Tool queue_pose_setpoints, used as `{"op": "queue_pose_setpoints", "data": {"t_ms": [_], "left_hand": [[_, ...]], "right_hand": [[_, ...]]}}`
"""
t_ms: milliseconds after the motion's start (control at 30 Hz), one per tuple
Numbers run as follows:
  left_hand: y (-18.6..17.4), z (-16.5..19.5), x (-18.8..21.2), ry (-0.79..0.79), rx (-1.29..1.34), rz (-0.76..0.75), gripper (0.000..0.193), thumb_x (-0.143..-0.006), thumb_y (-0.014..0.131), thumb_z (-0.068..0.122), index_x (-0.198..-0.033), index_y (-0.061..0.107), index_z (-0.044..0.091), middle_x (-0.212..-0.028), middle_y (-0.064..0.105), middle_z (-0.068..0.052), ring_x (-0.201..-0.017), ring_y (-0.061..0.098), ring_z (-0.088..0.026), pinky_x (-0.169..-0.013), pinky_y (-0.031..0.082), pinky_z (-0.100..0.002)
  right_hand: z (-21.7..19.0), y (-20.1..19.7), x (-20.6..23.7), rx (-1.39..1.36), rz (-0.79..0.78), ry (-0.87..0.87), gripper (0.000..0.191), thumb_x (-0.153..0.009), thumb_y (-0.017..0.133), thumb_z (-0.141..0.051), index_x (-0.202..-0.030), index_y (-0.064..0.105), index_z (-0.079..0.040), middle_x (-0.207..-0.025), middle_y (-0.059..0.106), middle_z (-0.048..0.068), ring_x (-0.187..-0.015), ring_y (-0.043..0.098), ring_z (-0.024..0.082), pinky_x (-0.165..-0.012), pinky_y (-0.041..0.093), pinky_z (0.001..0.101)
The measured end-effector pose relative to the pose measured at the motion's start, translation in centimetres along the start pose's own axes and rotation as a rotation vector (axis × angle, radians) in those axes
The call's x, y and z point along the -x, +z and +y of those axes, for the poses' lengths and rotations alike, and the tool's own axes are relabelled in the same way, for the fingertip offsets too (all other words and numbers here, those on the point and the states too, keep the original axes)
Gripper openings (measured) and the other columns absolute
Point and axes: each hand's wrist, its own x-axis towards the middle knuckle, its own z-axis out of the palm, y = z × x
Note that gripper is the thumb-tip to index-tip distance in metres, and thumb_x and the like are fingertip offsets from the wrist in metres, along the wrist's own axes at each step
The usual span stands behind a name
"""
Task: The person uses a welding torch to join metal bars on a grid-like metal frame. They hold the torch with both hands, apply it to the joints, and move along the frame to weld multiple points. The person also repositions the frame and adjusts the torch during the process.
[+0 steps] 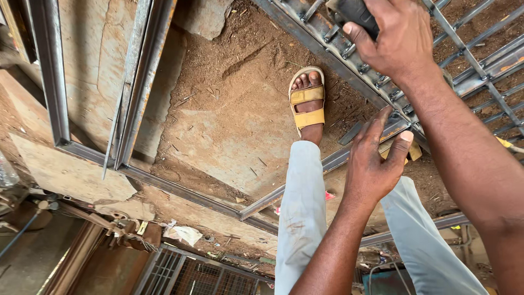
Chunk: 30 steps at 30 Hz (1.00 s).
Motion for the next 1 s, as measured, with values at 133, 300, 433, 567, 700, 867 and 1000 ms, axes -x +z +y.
{"op": "queue_pose_setpoints", "data": {"t_ms": [133,300,433,567,700,867,1000], "left_hand": [[-0.4,-0.3,0.0,0.031,0.027,0.027,0.062,-0.100,0.066,0.033,-0.152,0.054,0.002,-0.147,0.060,-0.026,-0.138,0.060,-0.041,-0.117,0.046,-0.048],[-0.7,-0.4,0.1,0.038,0.046,0.030,0.061,-0.100,0.066,0.032,-0.152,0.054,0.002,-0.148,0.060,-0.026,-0.138,0.059,-0.041,-0.117,0.046,-0.049],[-0.9,-0.4,0.1,0.044,0.053,0.036,0.061,-0.100,0.066,0.032,-0.152,0.054,0.002,-0.148,0.061,-0.026,-0.138,0.059,-0.041,-0.118,0.046,-0.048],[-1.1,-0.4,0.1,0.045,0.071,0.034,0.061,-0.102,0.065,0.034,-0.153,0.053,0.002,-0.146,0.060,-0.026,-0.139,0.059,-0.041,-0.118,0.046,-0.048],[-1.2,-0.4,0.1,0.024,0.073,0.007,0.063,-0.102,0.064,0.036,-0.153,0.052,0.001,-0.148,0.060,-0.027,-0.139,0.059,-0.041,-0.117,0.046,-0.049],[-1.2,-0.4,-0.1,0.019,0.070,0.005,0.064,-0.102,0.064,0.037,-0.153,0.052,0.001,-0.148,0.059,-0.027,-0.139,0.059,-0.042,-0.117,0.046,-0.049],[-1.2,-0.5,0.0,0.009,0.062,-0.005,0.064,-0.101,0.064,0.037,-0.153,0.052,0.001,-0.148,0.059,-0.027,-0.139,0.059,-0.042,-0.116,0.046,-0.050]], "right_hand": [[-0.2,0.4,0.2,0.002,0.038,-0.038,0.043,-0.097,0.083,-0.023,-0.131,0.067,-0.002,-0.109,0.068,0.020,-0.096,0.069,0.041,-0.080,0.055,0.0496],[-0.6,0.9,0.2,0.035,0.042,-0.023,0.041,-0.097,0.082,-0.023,-0.130,0.068,-0.003,-0.108,0.069,0.019,-0.093,0.068,0.041,-0.078,0.054,0.0500],[-0.1,1.3,-0.2,0.062,0.040,-0.024,0.036,-0.100,0.081,-0.024,-0.126,0.069,-0.004,-0.105,0.068,0.018,-0.094,0.067,0.041,-0.079,0.054,0.0507],[0.4,1.6,-0.1,0.056,0.015,-0.027,0.034,-0.103,0.082,-0.026,-0.123,0.068,-0.003,-0.101,0.068,0.017,-0.092,0.067,0.041,-0.078,0.053,0.0511],[0.7,1.9,0.2,0.093,0.089,-0.108,0.034,-0.103,0.080,-0.025,-0.126,0.068,-0.004,-0.096,0.068,0.015,-0.094,0.069,0.037,-0.080,0.054,0.0476],[0.6,2.0,0.1,0.065,0.027,-0.033,0.035,-0.101,0.081,-0.022,-0.128,0.069,-0.003,-0.093,0.069,0.016,-0.088,0.070,0.036,-0.077,0.055,0.0466],[0.6,1.8,0.1,0.053,0.066,-0.076,0.035,-0.101,0.082,-0.021,-0.126,0.068,-0.002,-0.095,0.070,0.017,-0.091,0.069,0.037,-0.079,0.055,0.0469]]}}
